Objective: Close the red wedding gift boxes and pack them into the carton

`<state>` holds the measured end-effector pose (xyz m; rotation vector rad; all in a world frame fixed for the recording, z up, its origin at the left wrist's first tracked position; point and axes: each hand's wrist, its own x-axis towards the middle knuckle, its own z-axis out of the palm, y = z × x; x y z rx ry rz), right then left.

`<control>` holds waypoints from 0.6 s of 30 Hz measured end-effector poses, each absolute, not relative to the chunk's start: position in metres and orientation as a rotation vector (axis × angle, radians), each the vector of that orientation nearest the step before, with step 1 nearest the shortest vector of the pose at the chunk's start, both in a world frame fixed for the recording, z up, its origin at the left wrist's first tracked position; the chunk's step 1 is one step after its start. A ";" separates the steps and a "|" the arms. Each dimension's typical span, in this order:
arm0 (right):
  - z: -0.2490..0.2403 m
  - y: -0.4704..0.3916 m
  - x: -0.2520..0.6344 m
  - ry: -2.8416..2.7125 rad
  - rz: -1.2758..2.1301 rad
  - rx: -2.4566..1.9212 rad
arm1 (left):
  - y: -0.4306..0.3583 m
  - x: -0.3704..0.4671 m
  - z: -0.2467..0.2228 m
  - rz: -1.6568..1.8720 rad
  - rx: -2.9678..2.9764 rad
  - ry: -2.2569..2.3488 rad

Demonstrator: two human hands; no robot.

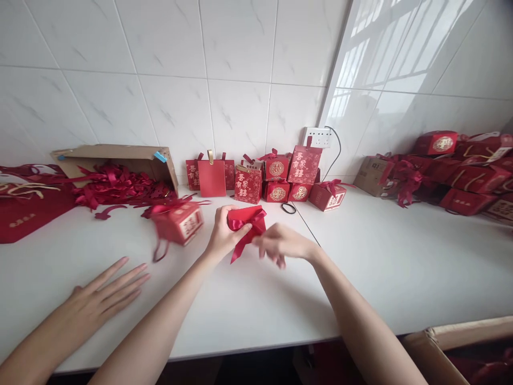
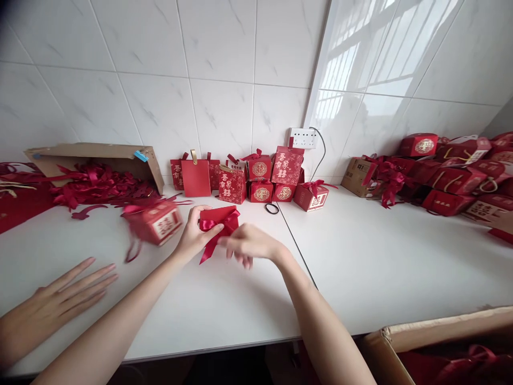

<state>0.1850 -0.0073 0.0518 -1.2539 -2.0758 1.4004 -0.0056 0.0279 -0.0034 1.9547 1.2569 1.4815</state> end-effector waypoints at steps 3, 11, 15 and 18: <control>0.040 -0.016 0.165 -2.124 1.717 -1.300 | 0.032 -0.009 -0.005 1.504 1.931 1.260; 0.006 -0.017 0.125 -1.611 1.814 -1.118 | 0.032 -0.012 -0.009 1.377 1.847 1.170; 0.009 -0.019 0.125 -1.604 1.844 -1.087 | 0.032 -0.012 -0.011 1.384 1.857 1.208; 0.011 -0.020 0.125 -1.615 1.856 -1.084 | 0.033 -0.012 -0.011 1.386 1.864 1.216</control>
